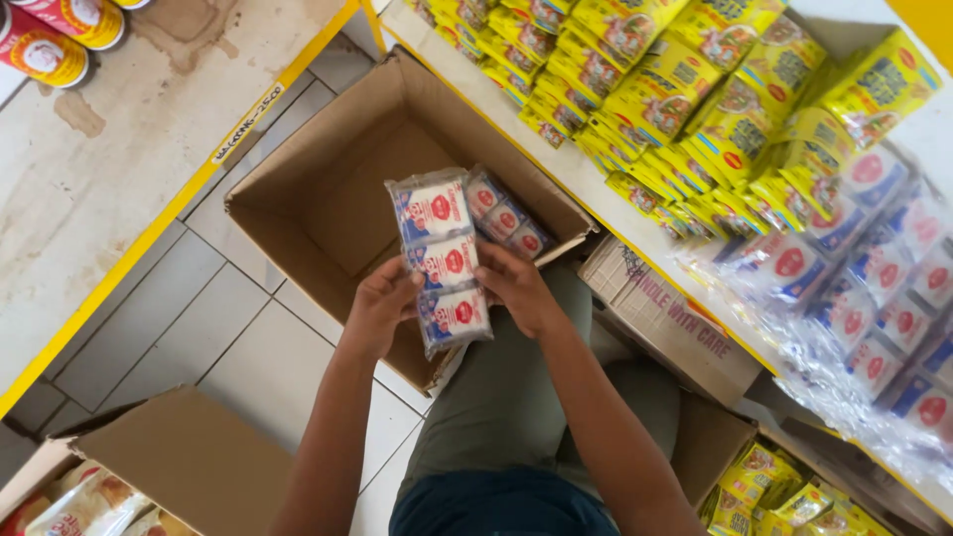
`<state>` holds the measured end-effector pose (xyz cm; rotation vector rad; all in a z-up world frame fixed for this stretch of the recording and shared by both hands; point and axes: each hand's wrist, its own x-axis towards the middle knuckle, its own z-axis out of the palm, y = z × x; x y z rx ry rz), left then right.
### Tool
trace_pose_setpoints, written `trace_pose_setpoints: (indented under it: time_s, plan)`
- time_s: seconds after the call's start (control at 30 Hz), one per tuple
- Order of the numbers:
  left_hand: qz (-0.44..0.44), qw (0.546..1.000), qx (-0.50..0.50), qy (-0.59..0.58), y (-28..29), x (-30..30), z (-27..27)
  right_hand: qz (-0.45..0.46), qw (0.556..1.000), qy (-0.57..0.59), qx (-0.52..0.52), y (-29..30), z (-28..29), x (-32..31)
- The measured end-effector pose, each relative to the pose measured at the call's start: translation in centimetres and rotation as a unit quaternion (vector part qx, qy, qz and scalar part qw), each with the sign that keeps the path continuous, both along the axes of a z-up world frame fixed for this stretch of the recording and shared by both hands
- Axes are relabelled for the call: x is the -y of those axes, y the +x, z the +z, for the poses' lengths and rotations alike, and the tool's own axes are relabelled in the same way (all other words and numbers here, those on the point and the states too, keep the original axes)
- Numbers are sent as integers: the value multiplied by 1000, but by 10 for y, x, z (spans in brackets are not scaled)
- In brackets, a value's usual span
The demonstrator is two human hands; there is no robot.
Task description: Stocking seasoning packets from a cardboard box onto grocery store shelves.
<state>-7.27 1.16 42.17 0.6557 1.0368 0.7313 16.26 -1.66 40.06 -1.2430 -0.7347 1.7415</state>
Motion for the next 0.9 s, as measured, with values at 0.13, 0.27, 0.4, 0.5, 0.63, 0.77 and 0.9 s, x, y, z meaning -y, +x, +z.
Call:
trace_pose_setpoints:
  time_s: [0.13,0.27,0.4,0.5,0.63,0.77,0.9]
  plan:
    - [-35,999,38,-7,21,22,13,-51,999,-14,0,20,13,41]
    - [-77,996,38,16,46,43,23,-93,994,36,-34,41,27,84]
    - [-98,995,34,-13,81,64,47,-159,986,25,-43,61,48,122]
    - [-158,984,13,84,102,80,52,-198,977,55,-50,81,56,155]
    - [-198,974,18,107,142,98,82,-250,963,88,-43,108,72,194]
    - [-242,961,86,97,181,117,90,-313,942,115,-26,134,87,235]
    - [-286,950,90,90,221,136,105,-356,924,130,-45,160,94,272]
